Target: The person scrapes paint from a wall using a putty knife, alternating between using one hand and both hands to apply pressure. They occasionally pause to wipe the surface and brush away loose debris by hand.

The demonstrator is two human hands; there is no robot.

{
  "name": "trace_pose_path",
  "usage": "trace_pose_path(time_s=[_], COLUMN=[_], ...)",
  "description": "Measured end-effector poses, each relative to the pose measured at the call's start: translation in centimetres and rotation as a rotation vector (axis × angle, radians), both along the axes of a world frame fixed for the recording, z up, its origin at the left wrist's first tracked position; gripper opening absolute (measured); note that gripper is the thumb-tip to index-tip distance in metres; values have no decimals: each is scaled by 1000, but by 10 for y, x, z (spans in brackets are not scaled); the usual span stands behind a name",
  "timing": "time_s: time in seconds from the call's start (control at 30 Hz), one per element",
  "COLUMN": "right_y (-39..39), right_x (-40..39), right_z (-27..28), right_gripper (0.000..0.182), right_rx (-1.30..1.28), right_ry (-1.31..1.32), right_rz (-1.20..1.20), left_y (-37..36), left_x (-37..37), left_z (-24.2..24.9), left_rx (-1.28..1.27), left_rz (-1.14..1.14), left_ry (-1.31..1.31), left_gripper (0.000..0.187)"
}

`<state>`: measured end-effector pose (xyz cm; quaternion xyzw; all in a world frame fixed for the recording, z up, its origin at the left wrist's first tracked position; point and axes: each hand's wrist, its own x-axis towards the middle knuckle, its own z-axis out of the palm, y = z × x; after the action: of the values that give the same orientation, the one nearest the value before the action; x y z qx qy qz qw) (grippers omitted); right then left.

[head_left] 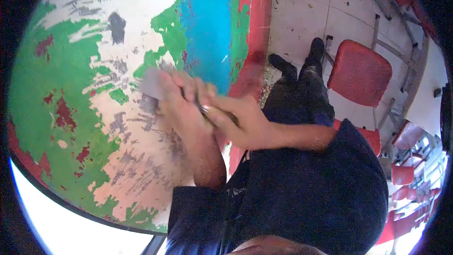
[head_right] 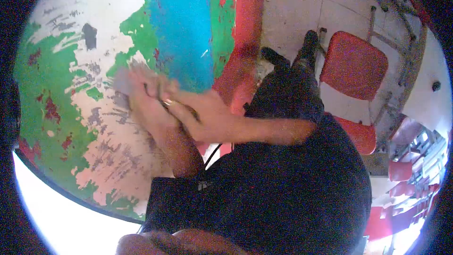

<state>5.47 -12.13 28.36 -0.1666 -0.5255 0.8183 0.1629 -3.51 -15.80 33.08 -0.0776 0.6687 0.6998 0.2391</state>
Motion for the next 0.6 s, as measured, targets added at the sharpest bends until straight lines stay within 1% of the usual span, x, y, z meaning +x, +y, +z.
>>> trace_pose_path(time_s=[0.07,0.1,0.2,0.23,0.3,0.33,0.37,0.4,0.47,0.57,0.6], right_y=[3,2,10,6,13,15,3,1,0,8,6], right_x=[15,7,-7,-2,12,16,13,10,7,18,14], right_z=[-2,-6,0,-1,-4,-7,-14,-13,-8,-8,-8], right_gripper=[16,23,22,20,20,19,18,19,20,21,22], right_rx=[-73,-3,-90,-103,-121,-131,-80,-79,-83,-166,-113], right_ry=[-59,-53,-34,-7,-13,-20,30,35,54,69,101], right_rz=[84,78,126,106,215,281,186,167,149,251,196], left_y=[5,4,23,18,-2,-2,0,0,3,1,0], left_x=[1,4,-1,2,11,11,12,15,14,21,24], left_z=[-7,-9,2,2,3,1,-1,-1,3,4,7], left_rx=[-158,-245,-220,-192,-149,-160,-168,-182,-245,-262,-262], left_rz=[7,17,58,49,8,29,52,80,88,114,131], left_ry=[119,167,231,170,42,58,66,71,99,87,69], left_gripper=[31,31,31,30,30,30,30,29,30,31,32])
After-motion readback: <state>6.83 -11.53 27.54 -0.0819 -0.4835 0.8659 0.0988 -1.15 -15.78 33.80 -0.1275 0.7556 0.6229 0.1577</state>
